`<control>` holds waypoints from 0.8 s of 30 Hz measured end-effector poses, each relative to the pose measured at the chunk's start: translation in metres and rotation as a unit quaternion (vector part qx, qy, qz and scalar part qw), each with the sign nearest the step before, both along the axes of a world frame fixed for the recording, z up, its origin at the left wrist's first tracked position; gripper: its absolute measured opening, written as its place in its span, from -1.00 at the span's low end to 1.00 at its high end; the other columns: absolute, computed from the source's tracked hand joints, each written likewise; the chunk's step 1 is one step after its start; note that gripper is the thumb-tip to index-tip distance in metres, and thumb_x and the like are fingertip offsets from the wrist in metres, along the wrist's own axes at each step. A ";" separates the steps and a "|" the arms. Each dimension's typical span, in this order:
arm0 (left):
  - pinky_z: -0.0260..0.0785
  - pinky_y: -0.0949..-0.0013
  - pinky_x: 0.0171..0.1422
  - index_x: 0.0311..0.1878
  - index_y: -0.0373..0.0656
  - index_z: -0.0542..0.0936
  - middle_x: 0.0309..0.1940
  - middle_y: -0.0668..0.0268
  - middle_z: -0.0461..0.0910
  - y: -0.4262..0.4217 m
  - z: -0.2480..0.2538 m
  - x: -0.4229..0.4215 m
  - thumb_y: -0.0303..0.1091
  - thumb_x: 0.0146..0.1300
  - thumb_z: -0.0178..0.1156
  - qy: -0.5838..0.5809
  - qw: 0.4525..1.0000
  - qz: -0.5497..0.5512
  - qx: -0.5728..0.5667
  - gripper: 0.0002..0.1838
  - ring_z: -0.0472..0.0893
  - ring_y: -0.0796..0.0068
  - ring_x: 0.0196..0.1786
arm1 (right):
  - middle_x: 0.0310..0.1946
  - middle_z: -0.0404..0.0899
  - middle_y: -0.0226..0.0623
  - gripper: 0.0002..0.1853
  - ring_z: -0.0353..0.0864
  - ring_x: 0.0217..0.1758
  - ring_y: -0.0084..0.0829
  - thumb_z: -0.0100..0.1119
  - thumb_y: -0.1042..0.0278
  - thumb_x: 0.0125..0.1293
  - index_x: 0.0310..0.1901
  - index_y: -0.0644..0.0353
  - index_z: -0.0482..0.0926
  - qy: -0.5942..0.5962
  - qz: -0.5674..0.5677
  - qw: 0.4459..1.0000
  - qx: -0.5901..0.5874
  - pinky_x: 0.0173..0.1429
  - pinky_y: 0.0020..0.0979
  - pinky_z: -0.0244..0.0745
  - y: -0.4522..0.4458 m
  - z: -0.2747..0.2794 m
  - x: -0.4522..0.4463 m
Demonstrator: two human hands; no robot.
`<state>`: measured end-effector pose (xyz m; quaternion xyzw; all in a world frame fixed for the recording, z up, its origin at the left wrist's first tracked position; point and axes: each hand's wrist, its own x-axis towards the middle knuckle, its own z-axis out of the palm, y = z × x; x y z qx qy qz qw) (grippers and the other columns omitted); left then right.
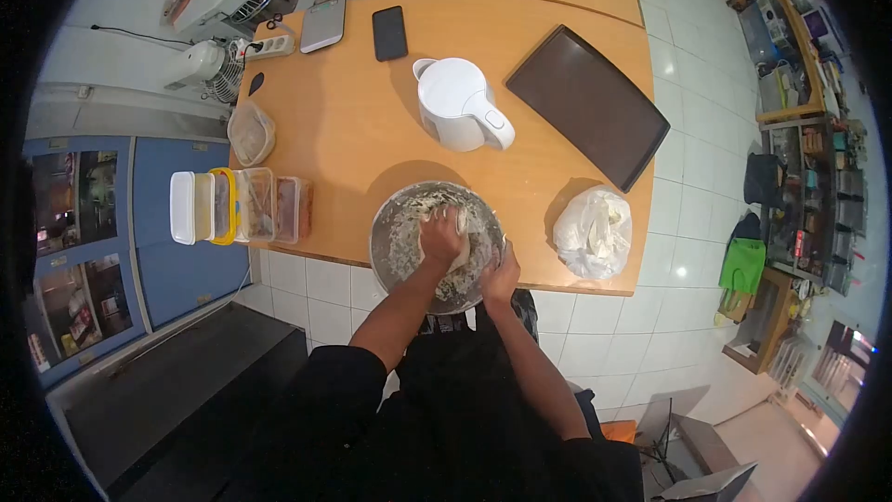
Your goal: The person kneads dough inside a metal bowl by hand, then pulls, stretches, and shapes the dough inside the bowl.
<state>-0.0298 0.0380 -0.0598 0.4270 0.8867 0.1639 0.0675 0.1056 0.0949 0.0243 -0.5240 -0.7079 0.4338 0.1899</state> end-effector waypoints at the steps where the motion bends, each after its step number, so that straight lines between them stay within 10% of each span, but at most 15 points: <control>1: 0.24 -0.16 0.24 0.08 -0.04 0.48 0.09 0.14 0.52 0.003 0.001 -0.004 -0.16 -0.10 0.38 0.019 1.000 0.010 -0.012 -0.40 0.49 0.10 0.16 | -0.24 0.55 0.32 -0.68 0.52 -0.09 0.32 0.02 0.55 0.30 0.07 0.44 0.44 0.004 0.003 1.000 0.014 -0.04 -0.04 0.44 0.000 -0.003 0.000; 17: 0.11 -0.26 0.39 0.44 -0.14 0.15 0.28 -0.11 0.32 -0.015 0.001 -0.015 -0.02 0.02 0.37 -0.043 0.997 -0.052 -0.043 -0.04 0.31 -0.21 0.33 | -0.23 0.54 0.34 -0.60 0.52 -0.07 0.31 0.03 0.65 0.22 0.13 0.43 0.40 -0.006 -0.042 0.998 0.042 0.00 -0.04 0.44 -0.007 0.001 -0.006; 24: 0.15 -0.23 0.37 0.47 -0.12 0.13 0.27 -0.16 0.34 -0.022 0.077 0.016 -0.06 0.04 0.35 -0.211 0.949 -0.037 -0.232 -0.05 0.32 -0.12 0.36 | -0.19 0.56 0.30 -0.57 0.53 -0.05 0.29 0.03 0.64 0.22 0.17 0.34 0.42 -0.013 -0.031 0.999 0.042 -0.04 -0.01 0.44 -0.006 -0.006 -0.007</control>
